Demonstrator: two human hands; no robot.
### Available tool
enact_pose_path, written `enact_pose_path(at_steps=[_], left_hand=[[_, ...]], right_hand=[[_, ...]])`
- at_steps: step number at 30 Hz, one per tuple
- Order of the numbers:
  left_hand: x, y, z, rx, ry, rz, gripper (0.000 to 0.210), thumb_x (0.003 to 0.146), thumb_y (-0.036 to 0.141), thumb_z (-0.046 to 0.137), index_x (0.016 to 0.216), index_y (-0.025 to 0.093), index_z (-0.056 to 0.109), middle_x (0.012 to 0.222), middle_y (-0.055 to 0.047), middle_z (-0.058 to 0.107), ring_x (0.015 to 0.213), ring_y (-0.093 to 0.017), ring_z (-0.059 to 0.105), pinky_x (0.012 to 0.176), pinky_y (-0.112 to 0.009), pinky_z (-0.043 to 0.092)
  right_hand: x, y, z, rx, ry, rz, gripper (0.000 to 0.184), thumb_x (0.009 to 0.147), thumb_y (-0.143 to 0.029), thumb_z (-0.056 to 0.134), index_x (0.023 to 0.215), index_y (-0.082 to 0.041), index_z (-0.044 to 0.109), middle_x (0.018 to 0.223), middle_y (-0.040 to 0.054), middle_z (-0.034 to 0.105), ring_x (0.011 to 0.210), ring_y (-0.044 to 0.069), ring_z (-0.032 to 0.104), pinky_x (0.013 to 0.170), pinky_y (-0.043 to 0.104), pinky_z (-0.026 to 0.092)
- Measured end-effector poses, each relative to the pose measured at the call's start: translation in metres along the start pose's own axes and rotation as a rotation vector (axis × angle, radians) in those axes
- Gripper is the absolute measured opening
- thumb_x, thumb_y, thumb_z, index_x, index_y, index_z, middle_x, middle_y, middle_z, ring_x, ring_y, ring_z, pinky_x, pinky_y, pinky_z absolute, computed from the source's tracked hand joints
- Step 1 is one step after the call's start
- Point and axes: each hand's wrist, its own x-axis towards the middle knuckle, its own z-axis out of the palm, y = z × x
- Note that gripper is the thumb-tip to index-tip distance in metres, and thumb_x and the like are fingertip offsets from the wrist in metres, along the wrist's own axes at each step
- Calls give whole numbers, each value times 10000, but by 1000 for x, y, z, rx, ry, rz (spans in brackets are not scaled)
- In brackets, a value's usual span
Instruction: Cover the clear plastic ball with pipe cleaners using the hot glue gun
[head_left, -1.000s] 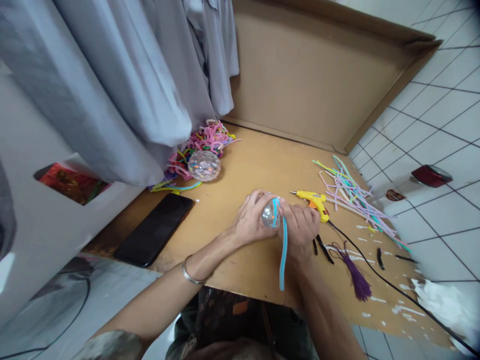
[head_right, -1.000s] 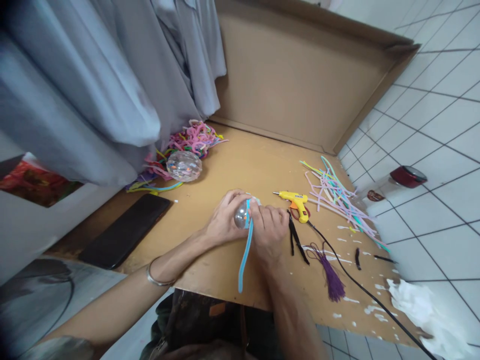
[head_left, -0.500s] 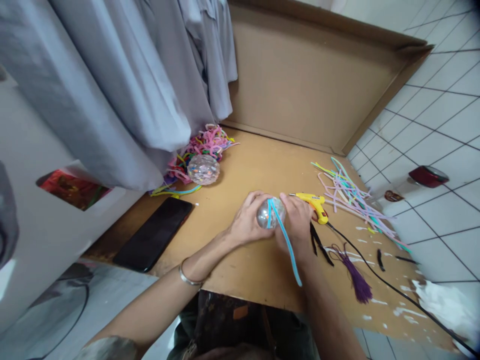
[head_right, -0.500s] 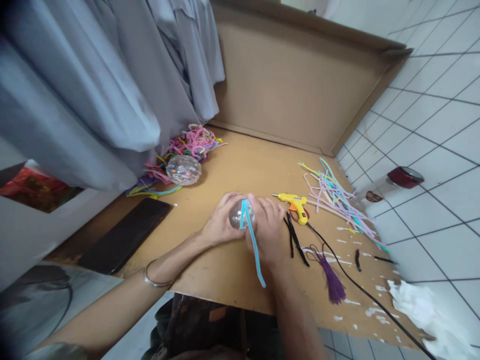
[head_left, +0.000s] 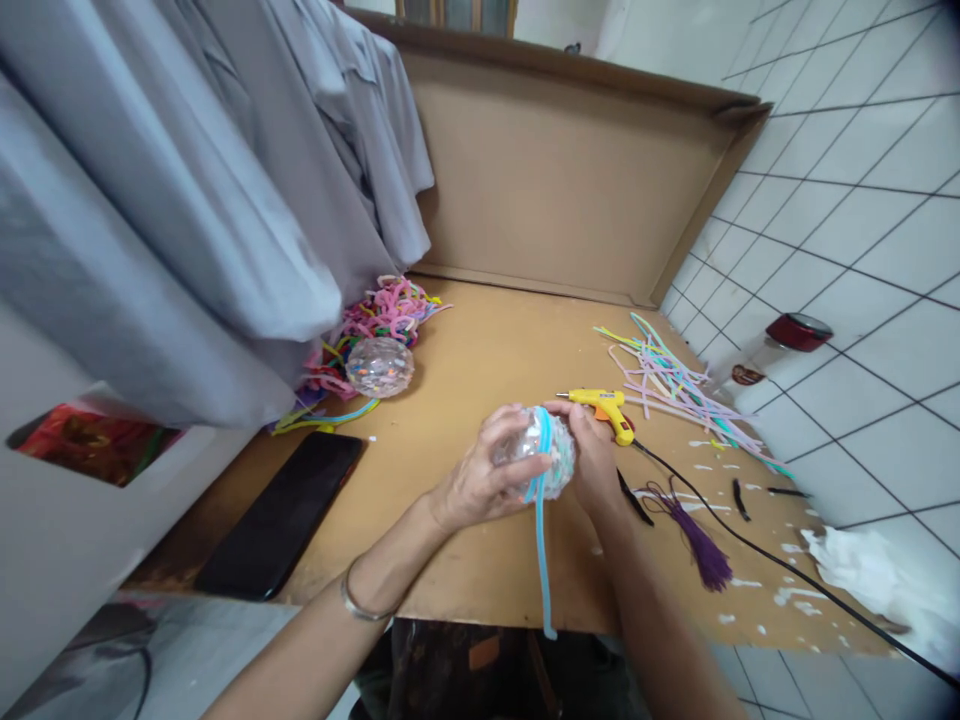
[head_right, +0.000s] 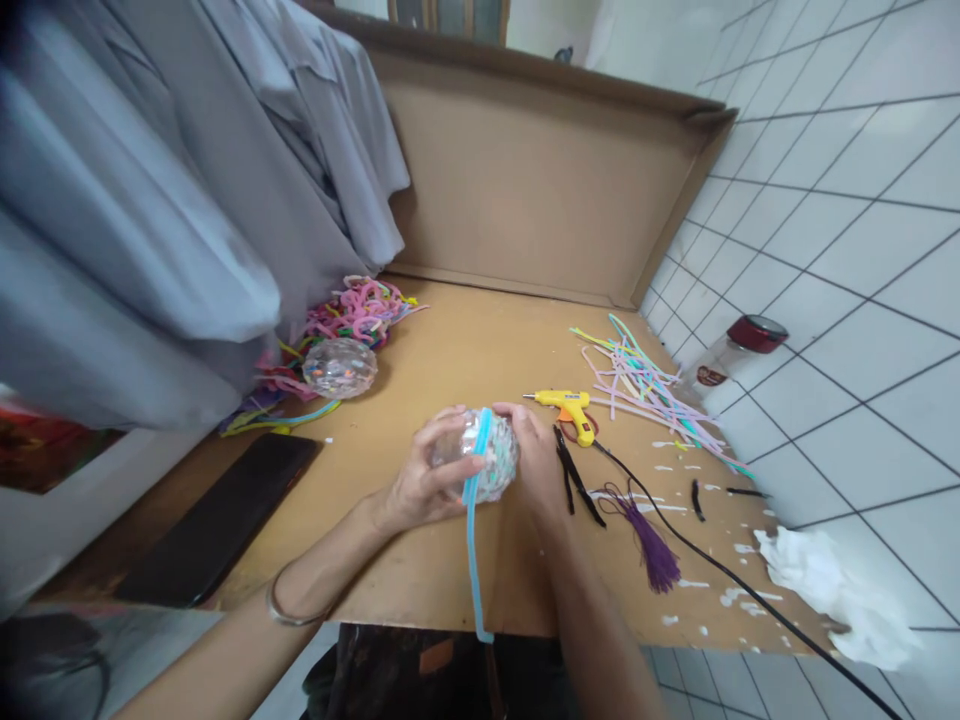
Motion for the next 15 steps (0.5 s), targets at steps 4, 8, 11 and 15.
enact_pose_path(at_steps=[4, 8, 11, 15], left_hand=[[-2, 0, -2, -11, -60, 23, 653, 729, 275, 829, 1282, 410, 508, 1431, -56, 356, 1375, -351, 418, 1114, -622, 424], [2, 3, 1, -39, -43, 8, 668, 762, 294, 795, 1330, 393, 458, 1397, -78, 380, 1359, -355, 434, 1093, -616, 441], [7, 7, 2, -76, 8, -48, 738, 760, 317, 792, 1383, 372, 401, 1383, -99, 376, 1334, -351, 446, 1064, -602, 470], [12, 13, 2, -142, -13, -144, 773, 726, 321, 799, 1389, 336, 402, 1341, -115, 385, 1258, -321, 501, 1004, -542, 529]], right_hand=[[-4, -8, 2, -51, -29, -155, 384, 977, -488, 471, 880, -222, 730, 889, 57, 747, 857, 202, 690, 751, 331, 553], [-2, -11, 0, -61, -7, -225, 415, 999, -459, 438, 838, -214, 731, 909, 65, 740, 905, 201, 685, 812, 343, 549], [-2, -10, -2, -111, 7, -252, 412, 1004, -451, 434, 880, -222, 753, 1000, 77, 733, 1000, 212, 674, 881, 366, 538], [-2, -5, -3, -198, -24, -246, 412, 1007, -459, 433, 908, -230, 761, 1060, 78, 717, 1063, 211, 655, 932, 368, 519]])
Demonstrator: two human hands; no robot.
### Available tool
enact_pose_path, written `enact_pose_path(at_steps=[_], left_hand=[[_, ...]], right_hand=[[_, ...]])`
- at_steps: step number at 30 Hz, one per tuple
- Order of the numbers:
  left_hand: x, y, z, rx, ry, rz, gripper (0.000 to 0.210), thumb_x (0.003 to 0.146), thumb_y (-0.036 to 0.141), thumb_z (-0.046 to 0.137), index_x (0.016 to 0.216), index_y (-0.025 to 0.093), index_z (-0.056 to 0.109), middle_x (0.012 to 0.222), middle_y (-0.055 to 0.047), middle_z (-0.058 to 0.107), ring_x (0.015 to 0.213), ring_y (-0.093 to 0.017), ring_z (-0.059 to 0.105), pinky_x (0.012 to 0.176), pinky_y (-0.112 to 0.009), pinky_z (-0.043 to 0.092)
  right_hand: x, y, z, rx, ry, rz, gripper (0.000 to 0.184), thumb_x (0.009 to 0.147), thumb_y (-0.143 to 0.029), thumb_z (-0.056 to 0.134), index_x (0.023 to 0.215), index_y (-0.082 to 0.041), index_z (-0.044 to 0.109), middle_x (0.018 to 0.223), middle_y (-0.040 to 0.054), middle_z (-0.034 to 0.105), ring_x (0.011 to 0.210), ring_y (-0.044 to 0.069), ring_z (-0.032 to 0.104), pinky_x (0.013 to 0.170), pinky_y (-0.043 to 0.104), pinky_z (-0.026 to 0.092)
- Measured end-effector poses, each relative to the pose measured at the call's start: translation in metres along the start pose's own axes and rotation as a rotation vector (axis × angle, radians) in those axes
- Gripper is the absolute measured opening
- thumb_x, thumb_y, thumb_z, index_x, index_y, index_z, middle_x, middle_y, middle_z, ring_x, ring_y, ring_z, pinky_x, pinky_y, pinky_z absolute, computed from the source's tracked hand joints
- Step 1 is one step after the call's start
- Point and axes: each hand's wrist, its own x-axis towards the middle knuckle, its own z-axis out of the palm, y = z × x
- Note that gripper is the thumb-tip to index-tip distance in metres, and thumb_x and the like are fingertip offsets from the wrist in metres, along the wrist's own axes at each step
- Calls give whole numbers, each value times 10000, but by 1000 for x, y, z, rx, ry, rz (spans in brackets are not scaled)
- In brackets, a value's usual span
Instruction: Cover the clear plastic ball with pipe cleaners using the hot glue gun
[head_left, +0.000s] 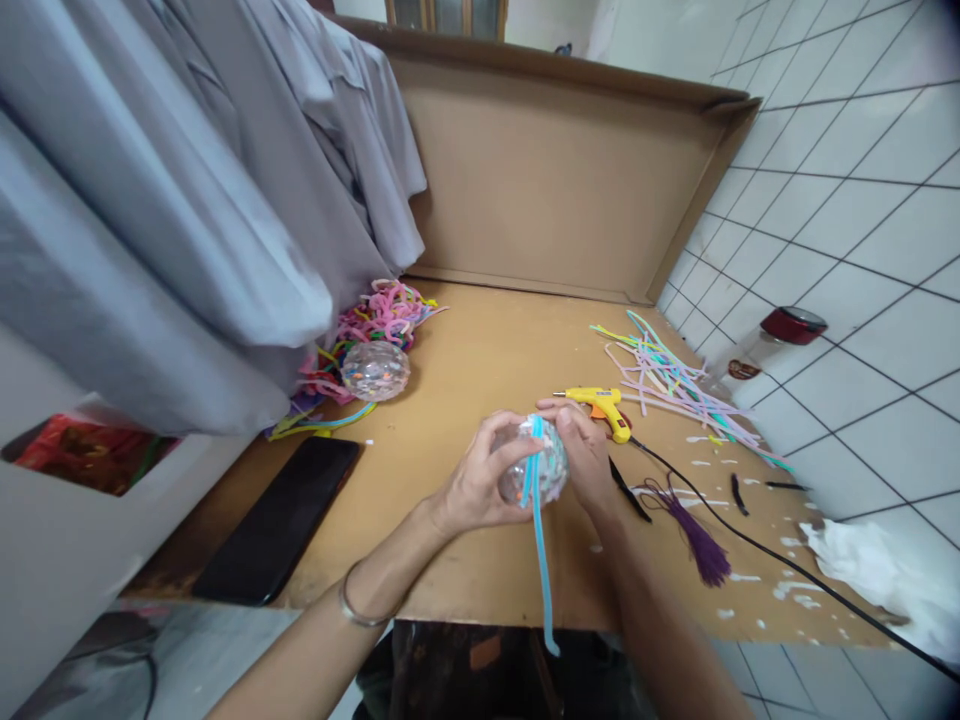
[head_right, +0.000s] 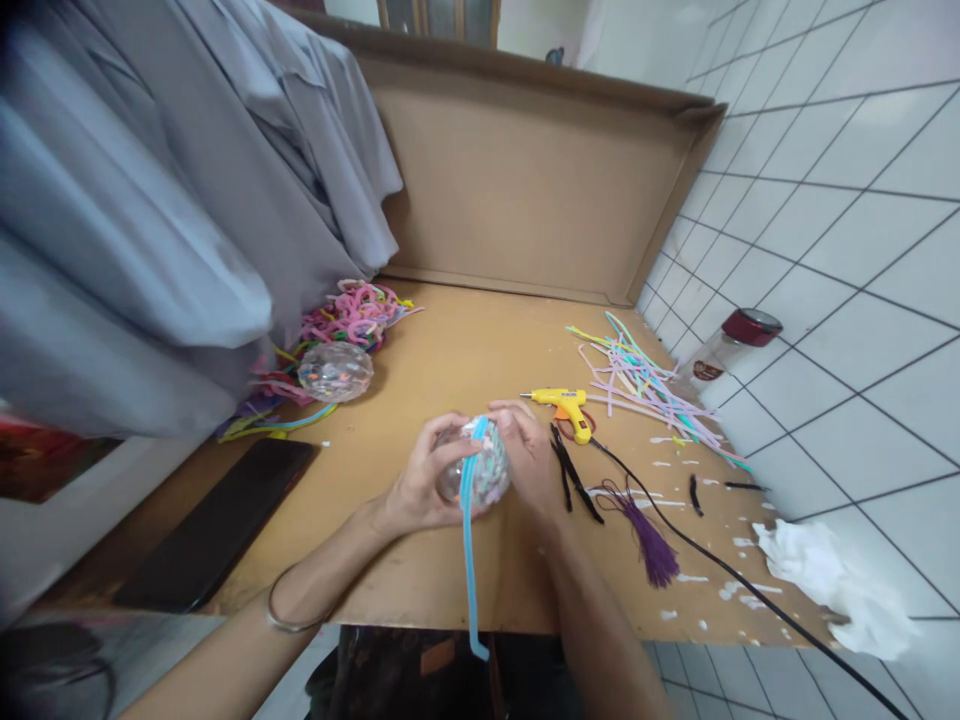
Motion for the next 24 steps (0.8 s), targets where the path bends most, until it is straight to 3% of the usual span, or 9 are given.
enact_pose_path(at_steps=[6, 11, 15, 19, 24], left_hand=[[2, -5, -3, -29, -53, -256, 789, 606, 300, 855, 1306, 249, 492, 1349, -137, 411, 1308, -341, 485, 1060, -526, 494], [4, -11, -5, -47, -72, -449, 820, 556, 320, 877, 1280, 209, 508, 1456, -179, 417, 1409, -380, 420, 1131, -579, 414], [7, -11, -6, -92, -43, -559, 794, 554, 316, 871, 1258, 212, 518, 1405, -162, 530, 1337, -353, 518, 1122, -576, 424], [8, -9, -5, -122, 3, -601, 779, 556, 337, 866, 1246, 217, 525, 1322, -132, 599, 1239, -322, 597, 1077, -540, 470], [10, -7, -5, -96, 9, -500, 732, 565, 283, 842, 1228, 212, 542, 1255, -112, 638, 1187, -300, 623, 1047, -499, 494]], right_hand=[[-3, 1, 6, -4, -46, 27, 448, 1031, -455, 357, 956, -245, 746, 1148, 71, 706, 1096, 201, 653, 906, 341, 529], [0, 6, 4, -9, 112, 117, 429, 1009, -488, 393, 1049, -221, 726, 1113, 100, 740, 1051, 229, 678, 886, 387, 537], [8, 18, -3, 26, 194, 150, 315, 907, -457, 564, 979, -189, 713, 989, 100, 757, 923, 231, 706, 829, 401, 559], [7, 15, -4, -123, 112, -3, 222, 824, -344, 685, 997, -206, 700, 881, 47, 733, 838, 203, 686, 812, 379, 556], [0, -1, 2, -387, -111, -353, 192, 909, -281, 622, 1084, -267, 701, 953, 28, 709, 914, 205, 650, 830, 379, 513]])
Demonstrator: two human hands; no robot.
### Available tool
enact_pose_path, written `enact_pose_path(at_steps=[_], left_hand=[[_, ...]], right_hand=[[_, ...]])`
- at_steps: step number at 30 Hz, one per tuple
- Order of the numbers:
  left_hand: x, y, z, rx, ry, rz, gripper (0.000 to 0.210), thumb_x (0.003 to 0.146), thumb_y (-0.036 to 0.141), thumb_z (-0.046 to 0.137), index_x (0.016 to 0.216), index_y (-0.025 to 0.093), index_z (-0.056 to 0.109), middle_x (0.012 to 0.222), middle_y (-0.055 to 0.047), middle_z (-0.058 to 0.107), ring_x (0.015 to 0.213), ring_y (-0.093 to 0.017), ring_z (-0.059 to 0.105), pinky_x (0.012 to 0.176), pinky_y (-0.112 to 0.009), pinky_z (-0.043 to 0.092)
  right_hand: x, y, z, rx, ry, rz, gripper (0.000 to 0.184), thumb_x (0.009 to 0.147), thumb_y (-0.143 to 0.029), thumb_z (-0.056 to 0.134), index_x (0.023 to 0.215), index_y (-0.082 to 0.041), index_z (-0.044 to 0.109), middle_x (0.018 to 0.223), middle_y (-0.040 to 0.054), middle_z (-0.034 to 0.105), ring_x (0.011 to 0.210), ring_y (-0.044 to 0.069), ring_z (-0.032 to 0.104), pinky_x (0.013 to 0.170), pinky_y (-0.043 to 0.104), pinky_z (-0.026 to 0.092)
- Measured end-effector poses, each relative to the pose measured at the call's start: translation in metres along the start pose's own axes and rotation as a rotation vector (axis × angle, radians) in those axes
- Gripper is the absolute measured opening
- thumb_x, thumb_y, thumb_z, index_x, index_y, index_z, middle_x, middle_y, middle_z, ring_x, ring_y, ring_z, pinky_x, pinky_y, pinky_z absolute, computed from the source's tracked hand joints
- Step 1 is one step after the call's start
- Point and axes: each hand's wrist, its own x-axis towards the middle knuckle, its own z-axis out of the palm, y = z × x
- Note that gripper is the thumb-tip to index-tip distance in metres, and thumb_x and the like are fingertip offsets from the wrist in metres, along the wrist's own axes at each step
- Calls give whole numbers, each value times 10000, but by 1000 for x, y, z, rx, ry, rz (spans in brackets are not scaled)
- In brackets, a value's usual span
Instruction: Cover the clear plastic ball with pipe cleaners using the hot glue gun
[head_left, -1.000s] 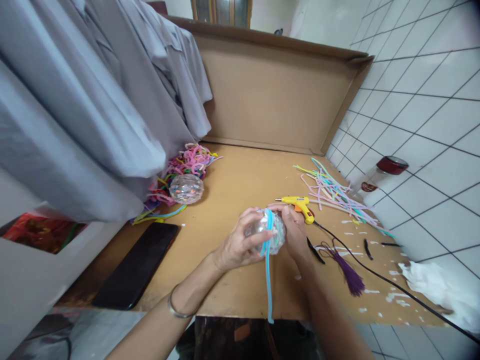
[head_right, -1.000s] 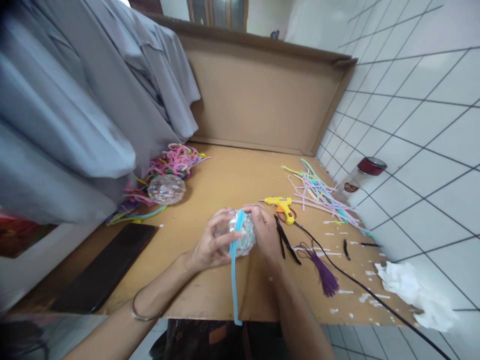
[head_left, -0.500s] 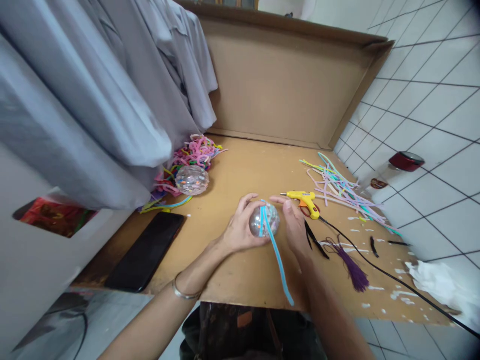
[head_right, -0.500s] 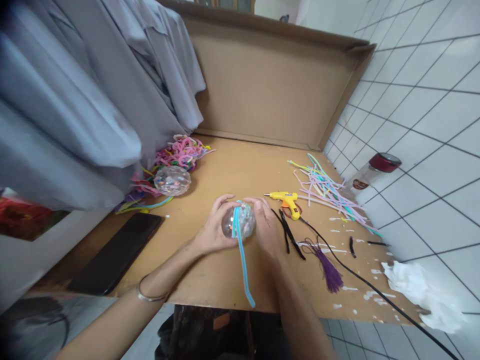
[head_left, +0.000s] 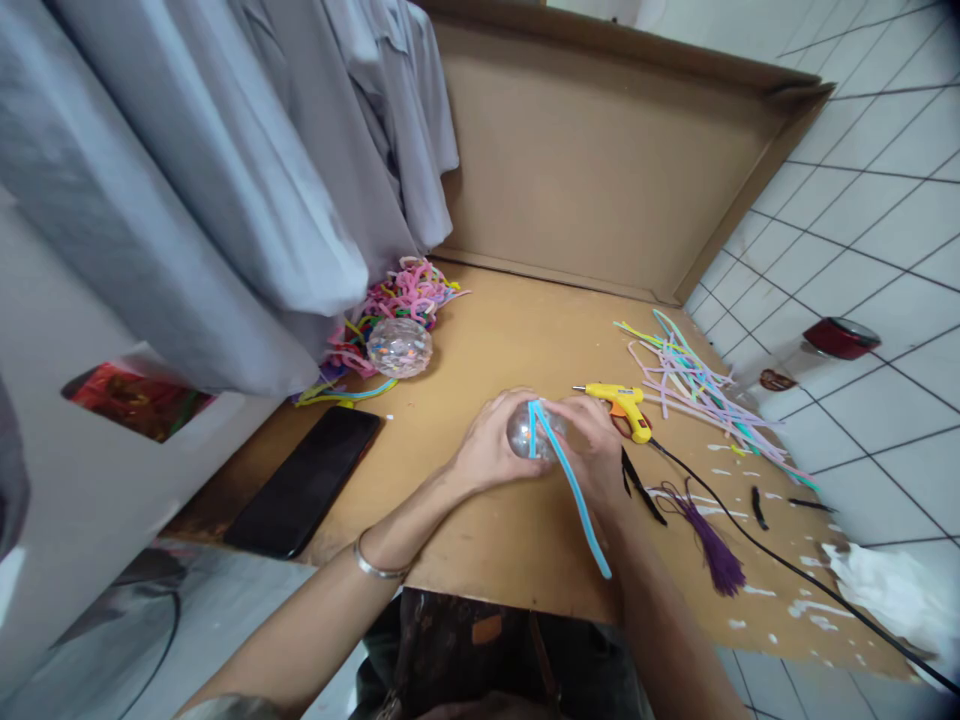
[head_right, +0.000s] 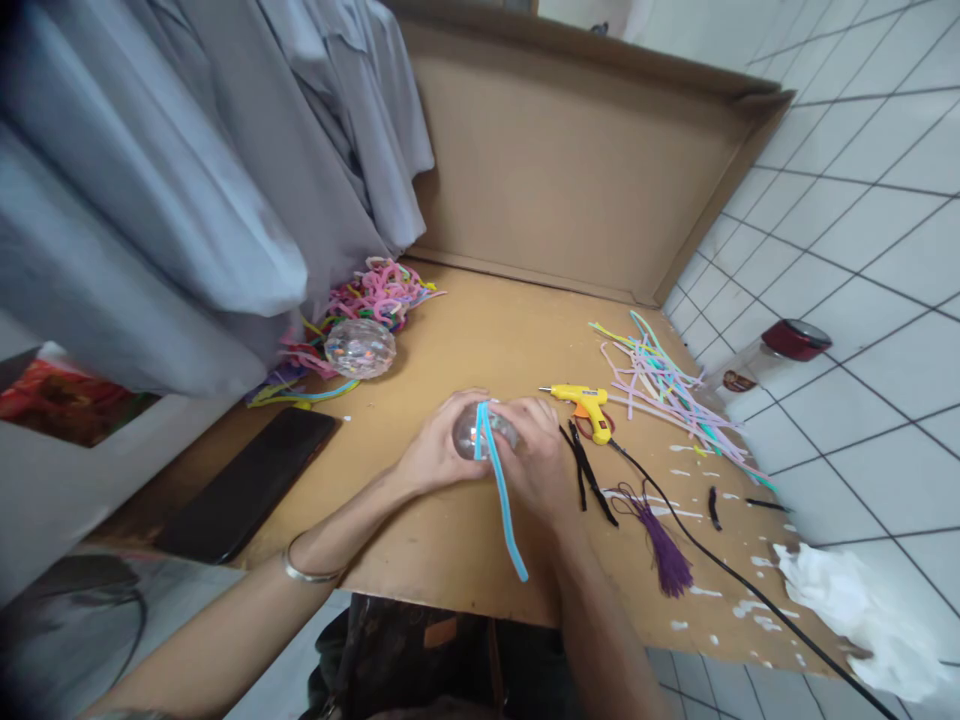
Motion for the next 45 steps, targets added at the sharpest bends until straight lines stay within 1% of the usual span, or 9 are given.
enact_pose_path(at_steps=[3, 6, 17, 27, 36, 39, 42, 43, 45], left_hand=[[0, 2, 0, 69, -30, 49, 750, 561, 284, 839, 1244, 224, 536, 1278, -110, 641, 1215, -312, 612, 1071, -509, 472], [-1, 4, 1, 119, -36, 61, 759, 564, 297, 827, 1261, 233, 532, 1303, -110, 638, 1237, -322, 604, 1076, -508, 465], [-1, 6, 3, 171, -31, 90, 761, 561, 301, 830, 1258, 224, 532, 1285, -107, 646, 1209, -317, 621, 1040, -470, 483], [1, 2, 2, 119, -39, 53, 806, 555, 313, 846, 1289, 243, 521, 1304, -98, 628, 1219, -321, 604, 1060, -488, 464], [3, 1, -2, 7, 10, -109, 697, 561, 295, 843, 1197, 218, 567, 1211, -78, 647, 1135, -285, 631, 1017, -445, 505], [4, -3, -2, -28, 33, -188, 752, 526, 339, 873, 1204, 214, 573, 1222, -84, 647, 1138, -299, 635, 1017, -471, 509], [5, -6, -2, -105, 42, -280, 807, 503, 341, 887, 1229, 200, 565, 1206, -92, 660, 1134, -303, 643, 1015, -485, 513], [5, -6, -2, -136, 37, -317, 817, 502, 331, 888, 1238, 192, 561, 1201, -96, 664, 1130, -302, 646, 1014, -487, 513], [6, -7, -3, -183, 28, -381, 834, 498, 313, 889, 1249, 179, 555, 1199, -106, 667, 1122, -303, 650, 1011, -490, 514]], right_hand=[[1, -4, 2, -93, 44, -94, 168, 939, -266, 591, 1058, -273, 710, 906, 21, 710, 858, 195, 645, 780, 366, 488], [4, -7, 3, -145, 112, -135, 141, 950, -238, 579, 910, -242, 715, 834, 24, 717, 789, 188, 640, 759, 366, 459], [22, -15, -8, -322, 6, -175, 264, 975, -288, 528, 744, -217, 633, 736, 32, 678, 733, 183, 600, 737, 343, 408], [33, -8, -2, -168, -5, -95, 276, 968, -352, 563, 748, -218, 662, 728, 14, 686, 726, 174, 631, 725, 332, 423], [41, 3, -5, -129, -119, -43, 275, 965, -384, 557, 814, -236, 732, 784, 28, 714, 788, 186, 659, 773, 336, 433], [37, 20, -15, -203, -16, 106, 268, 939, -420, 566, 875, -218, 729, 857, 58, 733, 833, 209, 671, 803, 350, 463], [29, 42, -25, -515, 154, 410, 316, 916, -416, 555, 1011, -156, 709, 974, 133, 731, 927, 271, 659, 861, 401, 470], [25, 48, -27, -652, 139, 507, 353, 915, -413, 547, 1064, -129, 696, 1047, 170, 717, 1010, 304, 642, 891, 427, 458], [19, 57, -29, -852, -14, 666, 457, 921, -461, 532, 1114, -71, 673, 1121, 240, 680, 1084, 363, 624, 899, 465, 455]])
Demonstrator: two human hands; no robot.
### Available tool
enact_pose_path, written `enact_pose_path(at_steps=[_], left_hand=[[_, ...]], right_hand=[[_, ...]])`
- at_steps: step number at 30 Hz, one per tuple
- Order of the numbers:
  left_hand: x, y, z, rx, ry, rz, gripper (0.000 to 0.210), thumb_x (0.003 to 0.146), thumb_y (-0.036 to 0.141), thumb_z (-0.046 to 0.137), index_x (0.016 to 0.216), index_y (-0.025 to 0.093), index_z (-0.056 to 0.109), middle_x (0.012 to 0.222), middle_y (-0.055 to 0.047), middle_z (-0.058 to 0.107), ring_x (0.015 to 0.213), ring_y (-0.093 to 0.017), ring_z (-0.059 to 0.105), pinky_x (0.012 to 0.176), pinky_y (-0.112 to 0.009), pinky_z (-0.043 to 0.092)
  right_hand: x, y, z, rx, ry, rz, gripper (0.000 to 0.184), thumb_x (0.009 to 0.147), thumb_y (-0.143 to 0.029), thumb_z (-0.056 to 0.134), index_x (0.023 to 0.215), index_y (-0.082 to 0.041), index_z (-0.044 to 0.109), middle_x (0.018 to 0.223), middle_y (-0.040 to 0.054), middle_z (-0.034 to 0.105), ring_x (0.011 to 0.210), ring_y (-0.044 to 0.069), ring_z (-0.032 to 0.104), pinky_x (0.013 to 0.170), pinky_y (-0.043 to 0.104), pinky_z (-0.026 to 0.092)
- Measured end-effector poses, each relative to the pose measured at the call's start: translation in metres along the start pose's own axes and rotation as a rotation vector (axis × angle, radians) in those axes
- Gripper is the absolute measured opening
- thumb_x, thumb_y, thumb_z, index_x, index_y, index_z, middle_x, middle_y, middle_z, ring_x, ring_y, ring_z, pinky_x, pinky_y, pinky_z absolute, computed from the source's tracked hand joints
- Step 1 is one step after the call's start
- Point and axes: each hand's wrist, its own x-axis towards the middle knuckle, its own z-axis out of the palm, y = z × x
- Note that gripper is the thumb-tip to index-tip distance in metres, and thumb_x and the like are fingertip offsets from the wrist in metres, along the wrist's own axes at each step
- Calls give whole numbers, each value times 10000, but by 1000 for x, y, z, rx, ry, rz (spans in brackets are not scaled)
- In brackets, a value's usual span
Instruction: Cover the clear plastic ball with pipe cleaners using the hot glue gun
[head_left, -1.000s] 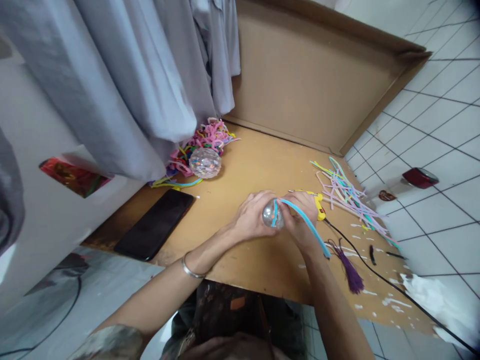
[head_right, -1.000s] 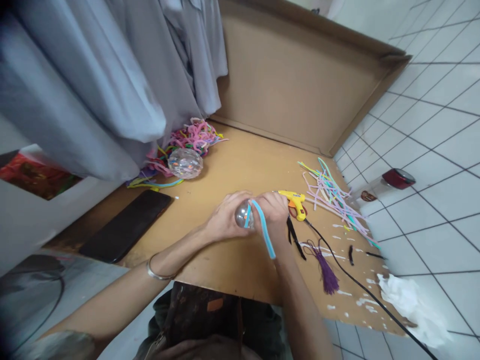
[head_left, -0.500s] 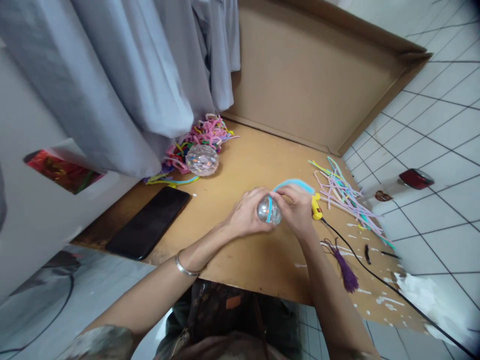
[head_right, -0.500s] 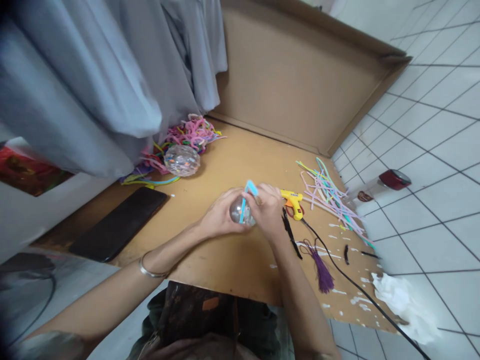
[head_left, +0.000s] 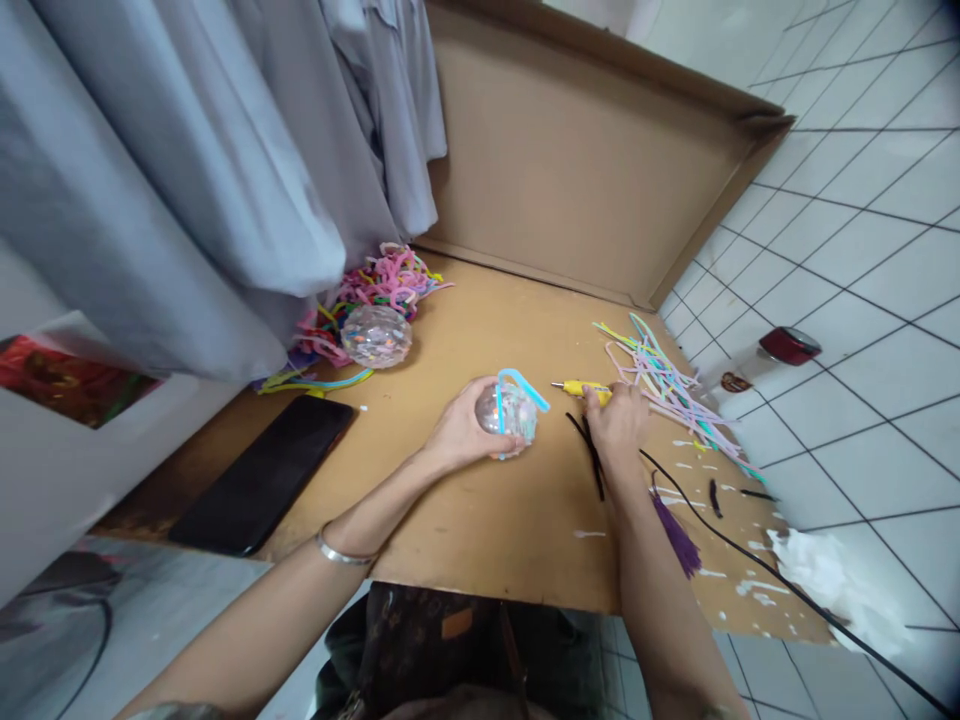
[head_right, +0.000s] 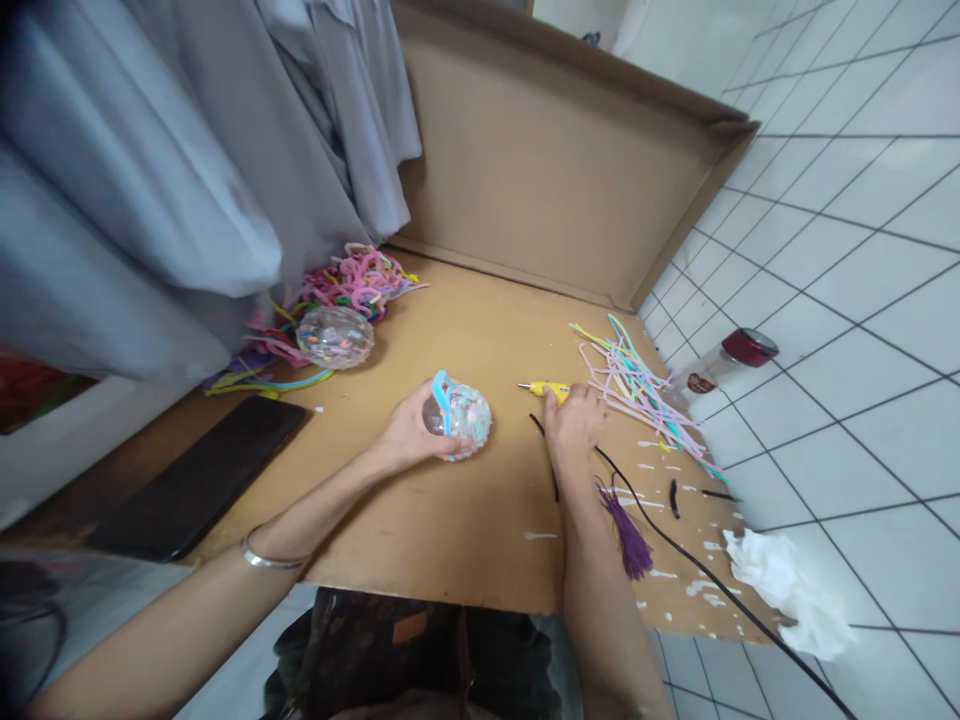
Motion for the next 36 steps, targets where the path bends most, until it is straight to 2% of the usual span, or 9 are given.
enact_pose_path(at_steps=[3, 6, 10, 14, 18, 22, 25, 31, 36], left_hand=[[1, 0, -1, -16, -2, -29, 841, 499, 297, 891, 1259, 179, 552, 1197, -109, 672, 1129, -307, 647, 1019, -498, 507], [1, -1, 0, -24, 7, -12, 842, 496, 298, 900, 1258, 187, 559, 1184, -104, 679, 1133, -310, 646, 1022, -503, 503], [1, -3, 0, -29, 13, -2, 826, 486, 280, 908, 1237, 189, 577, 1179, -104, 683, 1123, -309, 653, 1000, -493, 520], [0, -3, 0, -44, 12, 2, 808, 499, 266, 904, 1235, 194, 581, 1159, -93, 692, 1111, -298, 662, 987, -477, 532], [0, -2, 0, -59, -8, 5, 812, 497, 249, 905, 1241, 203, 582, 1147, -81, 698, 1111, -292, 663, 997, -474, 528], [0, -1, 1, -71, 1, 2, 818, 489, 252, 910, 1239, 203, 587, 1143, -82, 698, 1105, -290, 664, 995, -473, 531], [0, -1, 1, -70, 3, 1, 824, 479, 260, 916, 1235, 201, 592, 1160, -86, 691, 1109, -291, 660, 996, -470, 530], [-2, 2, 0, -24, -4, 33, 858, 482, 313, 916, 1262, 195, 578, 1197, -89, 671, 1108, -289, 652, 1006, -461, 517], [-4, 5, 0, 22, 0, 45, 847, 494, 345, 914, 1258, 210, 574, 1200, -82, 669, 1101, -286, 651, 1011, -465, 510]], right_hand=[[0, 4, 8, -165, -181, 88, 617, 907, -553, 536, 1168, -3, 630, 1144, 296, 643, 1073, 399, 646, 861, 483, 487], [3, 5, 15, -160, -241, 142, 663, 877, -568, 574, 1195, 13, 613, 1155, 309, 639, 1062, 402, 660, 830, 474, 514], [10, 10, 20, -103, -275, 200, 553, 852, -522, 584, 1110, -41, 673, 1105, 267, 690, 1032, 382, 679, 775, 418, 525], [13, 14, 14, -57, -262, 242, 445, 820, -455, 588, 1052, -91, 693, 1013, 224, 718, 923, 340, 696, 695, 367, 494], [8, 9, -2, 58, -130, 199, 450, 814, -447, 542, 1087, -110, 662, 936, 177, 709, 815, 299, 658, 658, 365, 455], [0, 0, -13, 261, 129, -7, 399, 731, -472, 579, 962, -155, 652, 845, 116, 685, 751, 265, 592, 648, 352, 430], [-7, -6, -18, 332, 251, -157, 313, 704, -445, 577, 885, -192, 610, 794, 70, 653, 726, 238, 565, 662, 343, 432], [-17, -13, -28, 367, 338, -340, 203, 730, -386, 578, 842, -223, 536, 783, 34, 618, 732, 215, 571, 654, 315, 430], [-21, -17, -33, 334, 321, -384, 173, 767, -376, 571, 841, -234, 506, 813, 39, 607, 773, 217, 577, 646, 306, 410]])
